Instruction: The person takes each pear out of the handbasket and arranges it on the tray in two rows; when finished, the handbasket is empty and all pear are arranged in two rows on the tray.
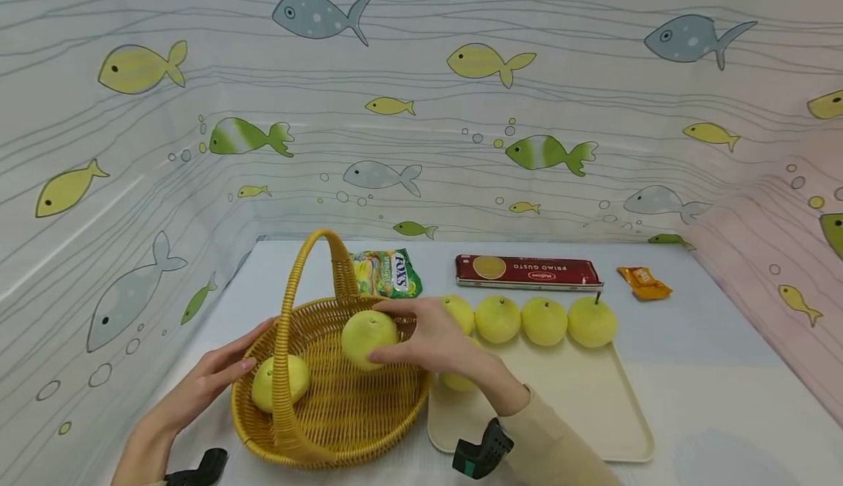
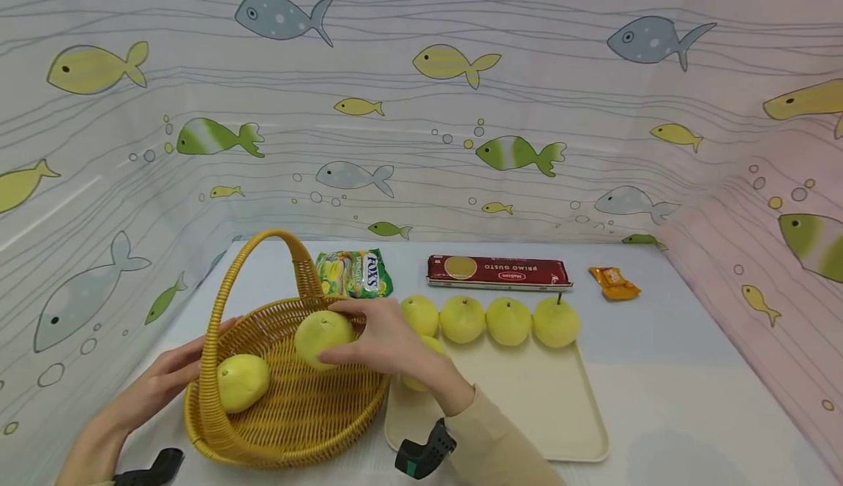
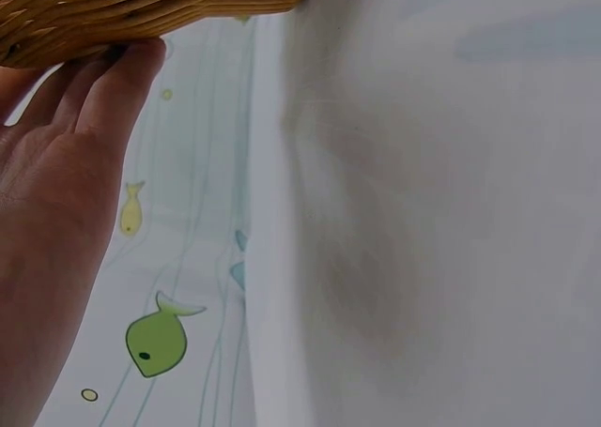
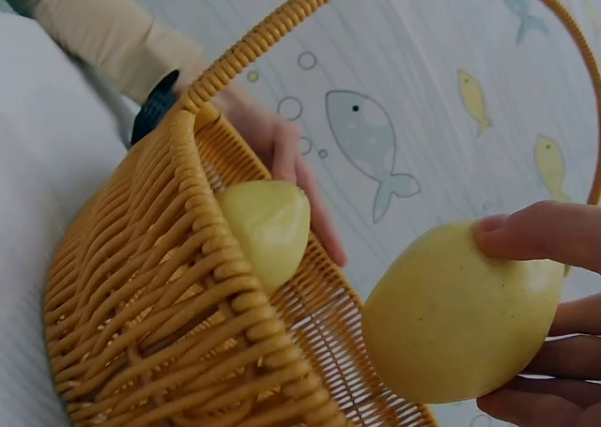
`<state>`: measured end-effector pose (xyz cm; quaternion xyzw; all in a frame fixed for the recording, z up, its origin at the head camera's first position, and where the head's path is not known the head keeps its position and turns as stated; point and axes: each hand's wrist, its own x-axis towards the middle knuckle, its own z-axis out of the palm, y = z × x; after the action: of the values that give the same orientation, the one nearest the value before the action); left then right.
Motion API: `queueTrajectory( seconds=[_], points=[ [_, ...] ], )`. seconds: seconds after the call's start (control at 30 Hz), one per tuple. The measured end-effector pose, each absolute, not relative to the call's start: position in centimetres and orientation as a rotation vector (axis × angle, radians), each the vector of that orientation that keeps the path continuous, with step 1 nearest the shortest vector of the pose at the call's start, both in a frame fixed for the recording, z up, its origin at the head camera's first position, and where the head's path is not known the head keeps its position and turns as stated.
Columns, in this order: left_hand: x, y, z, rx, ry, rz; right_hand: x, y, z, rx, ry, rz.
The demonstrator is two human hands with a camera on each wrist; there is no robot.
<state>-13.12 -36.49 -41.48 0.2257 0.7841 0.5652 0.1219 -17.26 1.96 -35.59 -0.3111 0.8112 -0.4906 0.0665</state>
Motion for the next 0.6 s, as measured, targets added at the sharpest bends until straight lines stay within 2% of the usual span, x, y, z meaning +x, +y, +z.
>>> queueTrajectory(
  seconds=[0.6],
  points=[
    [-13.4,-36.6,-41.9,0.653,2.299,1.654,-17.0,7.9,-35.0,-0.876,2.384,-1.613]
  ],
)
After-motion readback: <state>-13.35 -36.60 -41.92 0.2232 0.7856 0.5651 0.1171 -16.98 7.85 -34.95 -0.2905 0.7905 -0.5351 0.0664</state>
